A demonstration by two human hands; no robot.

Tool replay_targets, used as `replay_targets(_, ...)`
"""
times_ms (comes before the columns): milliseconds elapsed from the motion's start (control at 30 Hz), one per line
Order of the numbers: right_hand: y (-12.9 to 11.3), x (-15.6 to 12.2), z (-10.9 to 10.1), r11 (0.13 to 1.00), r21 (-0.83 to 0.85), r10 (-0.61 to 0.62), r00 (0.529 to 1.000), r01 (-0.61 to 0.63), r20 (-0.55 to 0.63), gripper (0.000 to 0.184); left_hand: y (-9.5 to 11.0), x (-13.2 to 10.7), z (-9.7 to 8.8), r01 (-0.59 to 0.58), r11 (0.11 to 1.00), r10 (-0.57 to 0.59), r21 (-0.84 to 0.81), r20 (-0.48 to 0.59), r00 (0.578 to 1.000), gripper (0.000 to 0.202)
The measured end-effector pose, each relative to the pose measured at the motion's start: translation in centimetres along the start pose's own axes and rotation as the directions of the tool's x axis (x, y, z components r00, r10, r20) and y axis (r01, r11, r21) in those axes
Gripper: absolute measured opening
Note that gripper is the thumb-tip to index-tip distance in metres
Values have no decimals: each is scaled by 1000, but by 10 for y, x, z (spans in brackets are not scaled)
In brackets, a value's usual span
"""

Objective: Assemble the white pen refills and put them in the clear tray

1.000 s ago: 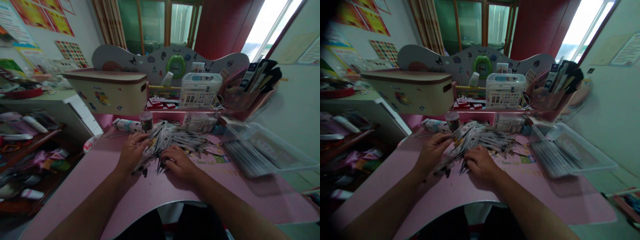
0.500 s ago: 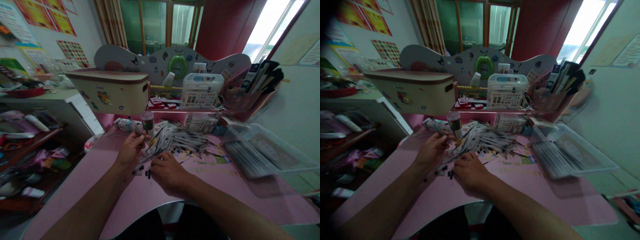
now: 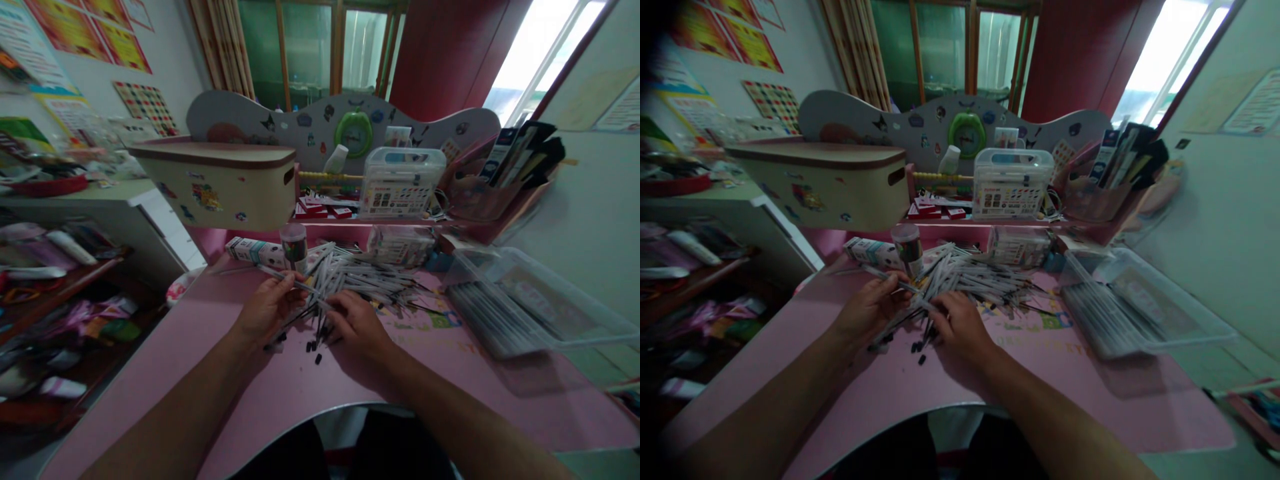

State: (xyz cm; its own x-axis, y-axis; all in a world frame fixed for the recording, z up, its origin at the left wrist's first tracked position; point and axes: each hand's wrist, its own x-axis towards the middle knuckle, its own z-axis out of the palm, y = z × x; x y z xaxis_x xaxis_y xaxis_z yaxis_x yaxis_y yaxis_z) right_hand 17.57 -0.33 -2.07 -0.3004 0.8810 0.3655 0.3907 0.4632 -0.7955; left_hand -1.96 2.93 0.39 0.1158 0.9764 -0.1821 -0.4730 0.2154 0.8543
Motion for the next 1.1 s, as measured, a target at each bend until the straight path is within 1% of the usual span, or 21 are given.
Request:
replay_targets(67,-1,-1,-2,966,211,152,988,-147,-8,10,-1,-1,1,6,1000,-6,14,4,1000,18)
replay_targets(133,-3,-2,-2,883,400,260,966,-245,17,10,-1,-2,3,9,999,-10,32,7,1000,18)
replay_targets(200,-5,-3,-1,816,503,307,951,-284,40,10,-1,-3,6,13,998,-13,57,4,1000,19)
replay_targets(233,-5,-3,-1,805,520,309,950,-288,47,11,-1,-3,8,13,997,-13,71,1,1000,20)
replay_targets(267,-5,-2,-1,807,518,302,952,-282,48,11,-2,-4,9,13,996,-13,86,-2,1000,22)
replay_targets(400,-2,-1,0,870,430,254,967,-239,24,14,-4,-5,11,17,990,-19,138,12,1000,34)
replay_targets(533,-2,-1,1,880,418,246,969,-224,1,16,-8,-8,12,40,985,-44,167,22,999,42)
replay_targets(600,-4,-2,1,892,401,231,973,-209,-7,16,-10,-11,15,40,986,-43,161,13,999,43)
replay_targets(767,-8,0,-4,955,250,168,986,-158,-20,18,-12,-18,23,67,993,-65,100,-22,998,43)
replay_targets(900,-8,0,-7,976,180,131,991,-125,-22,18,-14,-21,28,69,994,-63,90,-63,996,43)
replay_targets(967,-9,0,-8,978,166,133,991,-129,-13,19,-16,-22,28,78,994,-74,71,-56,996,41)
replay_targets(1100,-9,-1,-9,978,170,123,992,-123,9,19,-23,-21,27,91,995,-91,45,3,996,38)
